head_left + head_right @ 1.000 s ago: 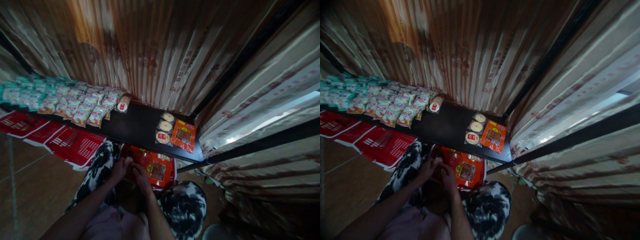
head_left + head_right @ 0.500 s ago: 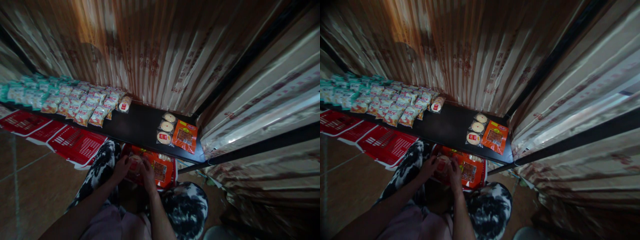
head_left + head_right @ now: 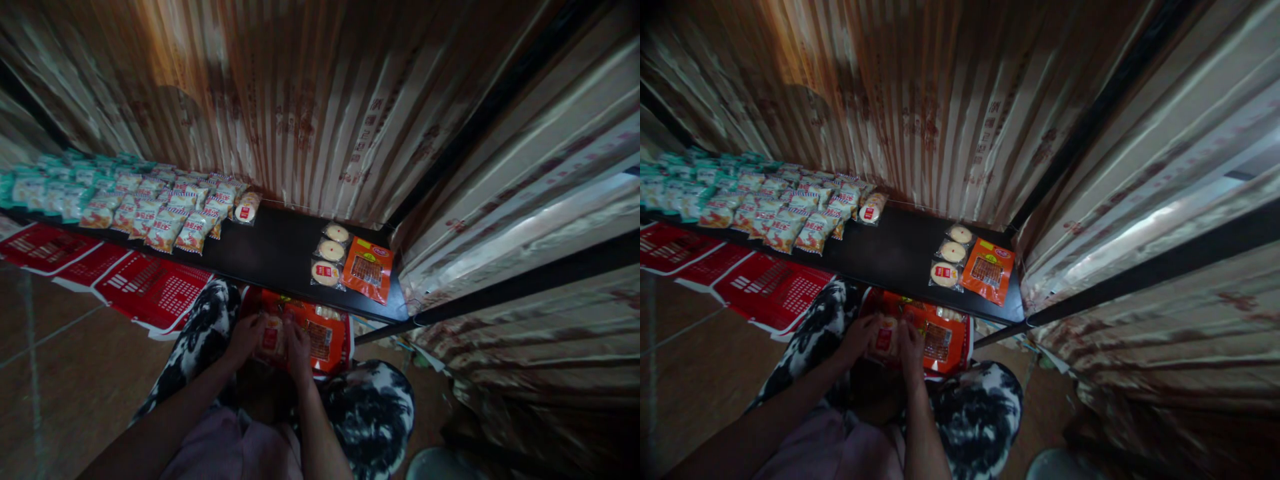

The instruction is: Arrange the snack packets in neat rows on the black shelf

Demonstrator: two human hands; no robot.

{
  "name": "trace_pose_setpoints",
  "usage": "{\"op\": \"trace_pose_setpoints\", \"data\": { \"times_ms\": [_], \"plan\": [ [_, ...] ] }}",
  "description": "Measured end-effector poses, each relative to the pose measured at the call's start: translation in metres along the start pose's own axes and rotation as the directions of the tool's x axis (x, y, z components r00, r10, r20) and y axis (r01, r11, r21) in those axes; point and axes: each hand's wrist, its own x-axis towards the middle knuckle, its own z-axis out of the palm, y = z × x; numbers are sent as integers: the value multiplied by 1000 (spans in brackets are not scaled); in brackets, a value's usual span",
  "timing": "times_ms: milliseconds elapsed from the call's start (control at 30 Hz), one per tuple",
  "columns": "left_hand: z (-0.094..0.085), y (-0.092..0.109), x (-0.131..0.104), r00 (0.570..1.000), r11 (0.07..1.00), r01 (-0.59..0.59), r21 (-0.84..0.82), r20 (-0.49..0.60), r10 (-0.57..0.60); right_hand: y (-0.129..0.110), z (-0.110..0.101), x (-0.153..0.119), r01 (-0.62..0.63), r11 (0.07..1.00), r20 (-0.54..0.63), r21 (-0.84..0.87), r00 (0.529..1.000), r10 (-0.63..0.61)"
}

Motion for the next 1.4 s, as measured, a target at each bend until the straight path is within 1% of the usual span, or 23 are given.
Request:
{"op": "trace_pose_setpoints", "data": {
  "times_ms": [100,267,400,500,567,633,767,867,967,1133,1200,1267,1333,1400],
  "plan": [
    [-1,0,2,1000,999,-22,-24,-6,22,-2,2,-1,11,1000,37,-8,999,-11],
    [-2,-7,6,997,998,-39,-42,-61,36,-17,8,-8,1,1000,182,25,983,-6],
    [-1,-9,7,998,995,-10,-98,-60,4,-28,9,-12,-3,1000,200,26,980,-2],
    [1,-9,7,1000,993,14,-121,-17,-16,-26,7,-11,-4,1000,164,19,987,1],
    [2,-10,8,1000,993,7,-119,6,-7,-21,7,-9,4,1000,125,8,992,-5],
    [2,-13,10,1000,994,-10,-112,8,11,-16,6,-7,17,1000,111,1,994,-17],
    [2,-12,10,1000,992,-3,-125,-21,1,-13,5,-6,31,999,130,-12,991,-30],
    [1,-7,7,998,984,20,-177,-57,-30,-18,5,-9,66,996,146,-58,988,-57],
    [1,-3,6,997,982,35,-185,-65,-48,-23,6,-11,96,990,159,-107,984,-78],
    [3,-7,8,997,974,45,-224,-54,-59,-25,7,-12,95,993,157,-65,984,-84],
    [4,-11,10,996,968,22,-249,-77,-43,-23,6,-11,95,994,117,-55,989,-88],
    [6,-13,11,992,962,-35,-270,-123,1,-20,5,-9,96,994,66,-61,994,-92],
    [9,-15,9,986,955,-90,-282,-161,46,-17,3,-7,101,992,33,-79,995,-98],
    [13,-15,6,981,954,-121,-276,-179,72,-14,2,-5,109,988,3,-106,994,-110]
  ]
}}
